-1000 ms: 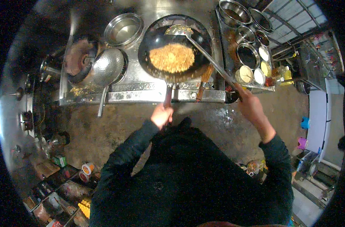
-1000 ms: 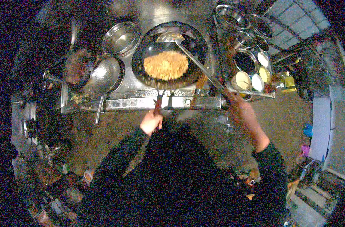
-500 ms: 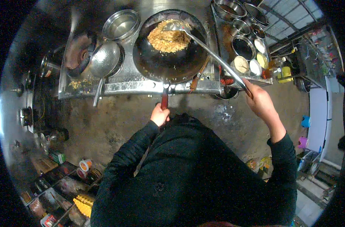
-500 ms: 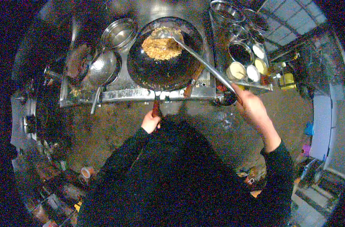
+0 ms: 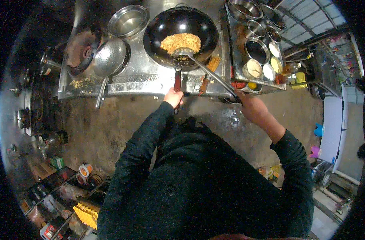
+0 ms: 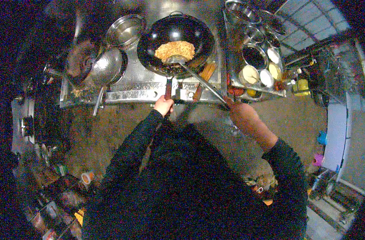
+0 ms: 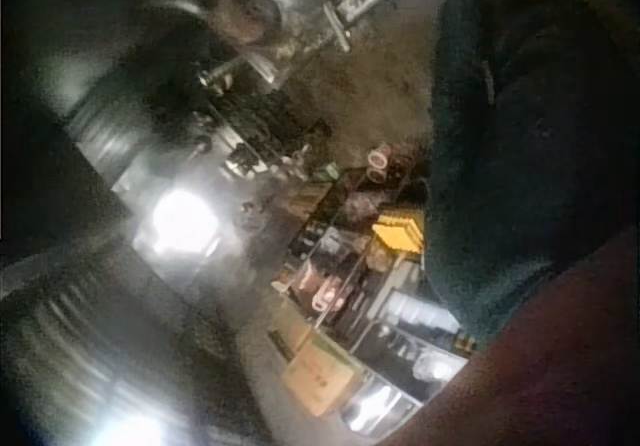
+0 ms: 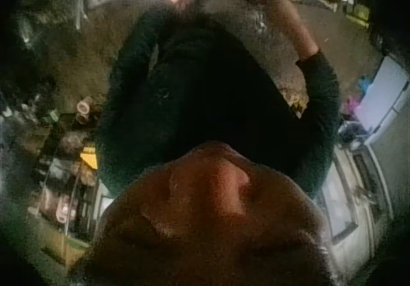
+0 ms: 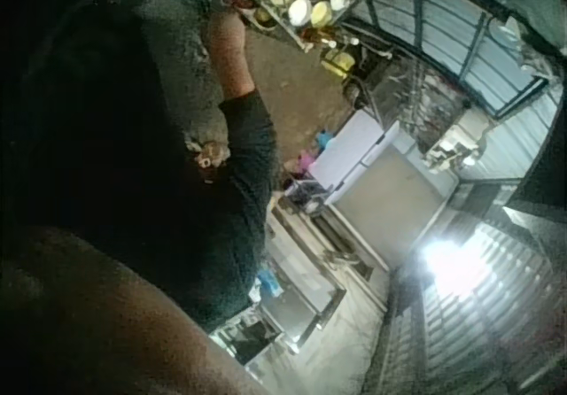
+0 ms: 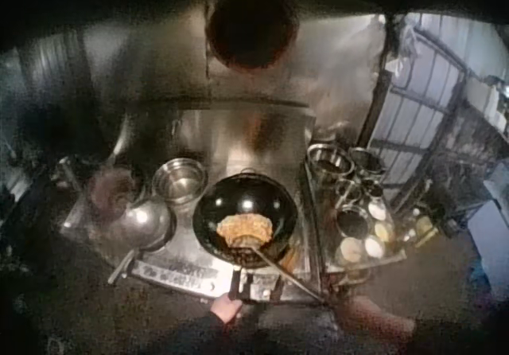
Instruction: The person stir-fries rice in a wok using a ladle and spatula, adding ingredients from nearby containers and continuously mixing the contents over a gas burner.
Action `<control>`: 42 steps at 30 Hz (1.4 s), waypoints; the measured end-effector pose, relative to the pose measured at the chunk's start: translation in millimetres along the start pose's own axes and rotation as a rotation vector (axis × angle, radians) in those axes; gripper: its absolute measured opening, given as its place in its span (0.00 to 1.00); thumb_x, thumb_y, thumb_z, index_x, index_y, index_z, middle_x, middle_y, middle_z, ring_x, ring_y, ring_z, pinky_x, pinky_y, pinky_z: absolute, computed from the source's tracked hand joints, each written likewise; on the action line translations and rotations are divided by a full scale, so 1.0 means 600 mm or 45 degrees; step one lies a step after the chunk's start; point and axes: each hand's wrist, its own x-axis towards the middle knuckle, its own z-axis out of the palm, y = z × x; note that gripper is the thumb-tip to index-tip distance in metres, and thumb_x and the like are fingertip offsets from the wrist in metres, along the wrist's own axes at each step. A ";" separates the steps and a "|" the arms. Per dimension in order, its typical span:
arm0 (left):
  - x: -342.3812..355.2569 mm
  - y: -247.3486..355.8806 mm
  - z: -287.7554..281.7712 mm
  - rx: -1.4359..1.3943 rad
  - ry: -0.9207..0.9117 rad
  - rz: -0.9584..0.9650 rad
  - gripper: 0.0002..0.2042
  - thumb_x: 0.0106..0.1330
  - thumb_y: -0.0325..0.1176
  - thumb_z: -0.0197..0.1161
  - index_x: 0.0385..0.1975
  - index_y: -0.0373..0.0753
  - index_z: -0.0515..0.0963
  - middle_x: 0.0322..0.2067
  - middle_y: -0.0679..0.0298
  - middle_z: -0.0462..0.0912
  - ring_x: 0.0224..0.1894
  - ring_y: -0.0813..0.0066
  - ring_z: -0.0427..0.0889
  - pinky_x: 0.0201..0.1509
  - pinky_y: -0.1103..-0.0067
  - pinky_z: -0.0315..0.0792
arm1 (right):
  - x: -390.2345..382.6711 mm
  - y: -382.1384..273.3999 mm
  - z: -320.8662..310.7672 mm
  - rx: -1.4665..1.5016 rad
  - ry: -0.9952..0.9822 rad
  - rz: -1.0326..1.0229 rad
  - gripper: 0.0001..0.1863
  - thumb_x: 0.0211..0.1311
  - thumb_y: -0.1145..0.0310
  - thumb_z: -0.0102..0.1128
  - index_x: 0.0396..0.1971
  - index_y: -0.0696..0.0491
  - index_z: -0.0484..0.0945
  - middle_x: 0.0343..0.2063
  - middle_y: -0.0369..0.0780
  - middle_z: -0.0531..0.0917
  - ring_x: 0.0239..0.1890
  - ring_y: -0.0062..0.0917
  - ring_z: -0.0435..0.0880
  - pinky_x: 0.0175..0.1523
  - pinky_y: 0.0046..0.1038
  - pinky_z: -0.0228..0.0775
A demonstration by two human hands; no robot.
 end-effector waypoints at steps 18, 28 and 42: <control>-0.022 0.001 -0.026 0.415 -0.129 0.001 0.08 0.57 0.28 0.50 0.21 0.32 0.75 0.11 0.60 0.74 0.14 0.71 0.75 0.20 0.74 0.69 | 0.003 0.025 0.041 1.059 0.022 0.371 0.21 0.58 0.79 0.49 0.53 0.55 0.70 0.21 0.31 0.72 0.18 0.14 0.70 0.21 0.18 0.62; 0.130 0.033 -0.038 -0.073 -0.087 0.051 0.05 0.57 0.29 0.53 0.23 0.35 0.72 0.15 0.62 0.75 0.17 0.74 0.76 0.21 0.76 0.69 | 0.161 -0.080 0.012 1.546 -0.077 0.813 0.19 0.67 0.63 0.49 0.54 0.56 0.69 0.21 0.34 0.75 0.14 0.16 0.69 0.17 0.19 0.60; 0.048 -0.122 -0.244 -0.277 -0.086 -0.190 0.24 0.64 0.31 0.58 0.57 0.30 0.60 0.32 0.61 0.76 0.28 0.79 0.77 0.27 0.83 0.69 | 0.335 -0.143 0.005 1.921 -0.272 0.571 0.10 0.67 0.62 0.48 0.34 0.54 0.69 0.19 0.36 0.74 0.11 0.17 0.66 0.15 0.22 0.60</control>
